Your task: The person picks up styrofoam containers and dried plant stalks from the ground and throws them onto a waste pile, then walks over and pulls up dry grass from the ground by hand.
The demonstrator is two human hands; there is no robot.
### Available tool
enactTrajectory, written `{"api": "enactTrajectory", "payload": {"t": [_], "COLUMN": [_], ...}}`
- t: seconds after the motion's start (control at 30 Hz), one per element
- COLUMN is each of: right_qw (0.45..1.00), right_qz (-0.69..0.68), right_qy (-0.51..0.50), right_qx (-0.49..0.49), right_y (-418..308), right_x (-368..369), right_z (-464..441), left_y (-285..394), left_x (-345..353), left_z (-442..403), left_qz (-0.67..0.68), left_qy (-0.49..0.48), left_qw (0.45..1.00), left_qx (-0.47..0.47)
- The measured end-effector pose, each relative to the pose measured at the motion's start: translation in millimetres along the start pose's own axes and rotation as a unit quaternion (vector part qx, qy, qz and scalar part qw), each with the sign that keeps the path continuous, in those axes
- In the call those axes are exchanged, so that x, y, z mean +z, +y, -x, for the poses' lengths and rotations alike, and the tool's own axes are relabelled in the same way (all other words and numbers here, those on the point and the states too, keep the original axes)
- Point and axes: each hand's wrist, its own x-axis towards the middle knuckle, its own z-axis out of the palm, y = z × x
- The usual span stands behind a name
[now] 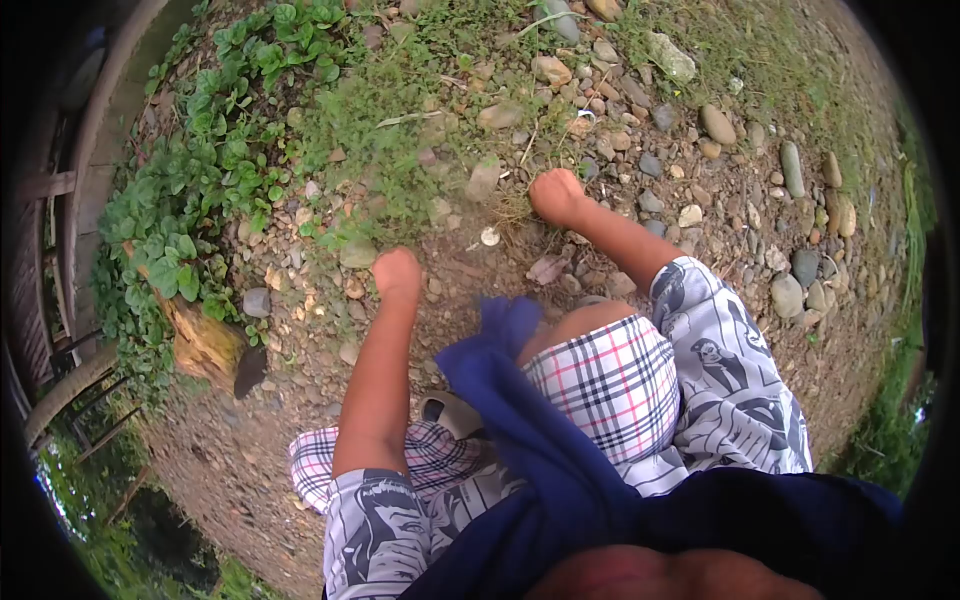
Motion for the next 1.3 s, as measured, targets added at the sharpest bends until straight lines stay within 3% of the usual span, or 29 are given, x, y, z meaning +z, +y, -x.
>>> {"api": "enactTrajectory", "payload": {"t": [0.33, 0.43, 0.5, 0.57, 0.67, 0.73, 0.77, 0.83, 0.97, 1.3], "right_qw": [0.989, 0.97, 0.915, 0.882, 0.861, 0.868, 0.865, 0.889, 0.891, 0.881], "right_qz": [-0.103, -0.162, -0.181, -0.163, -0.141, -0.179, -0.197, -0.191, -0.187, -0.182], "right_qy": [-0.105, 0.033, 0.156, 0.182, 0.212, 0.299, 0.34, 0.312, 0.329, 0.35], "right_qx": [0.005, 0.178, 0.324, 0.404, 0.441, 0.354, 0.31, 0.277, 0.249, 0.262], "right_y": [-17.9, 30.0, 80.9, 120.1, 128.8, 120.8, 114.4, 97.6, 68.3, 66.9], "right_x": [-11.1, -16.0, -1.4, 5.0, 4.2, 14.9, 20.8, 26.3, 45.9, 48.7], "right_z": [60.6, 93.1, 115.9, 136.5, 144.9, 134.6, 129.5, 114.9, 90.6, 84.9], "left_y": [-14.8, -12.6, -8.6, 4.8, 45.4, 67.0, 73.2, 79.0, 60.2, 23.6], "left_x": [-7.4, -19.3, -22.4, -24.8, -46.3, -42.9, -38.5, -23.5, -13.2, 15.0], "left_z": [-3.9, 2.8, 2.9, 12.3, 47.1, 56.1, 54.0, 43.0, 3.3, -13.2], "left_qz": [0.014, -0.011, -0.031, -0.048, -0.041, 0.026, 0.054, 0.109, -0.073, -0.121], "left_qy": [-0.047, -0.072, -0.081, -0.102, -0.121, -0.052, 0.027, 0.182, 0.19, 0.098], "left_qw": [0.997, 0.992, 0.989, 0.975, 0.952, 0.951, 0.951, 0.93, 0.967, 0.987], "left_qx": [0.063, 0.1, 0.119, 0.191, 0.28, 0.302, 0.304, 0.301, 0.152, 0.049]}}
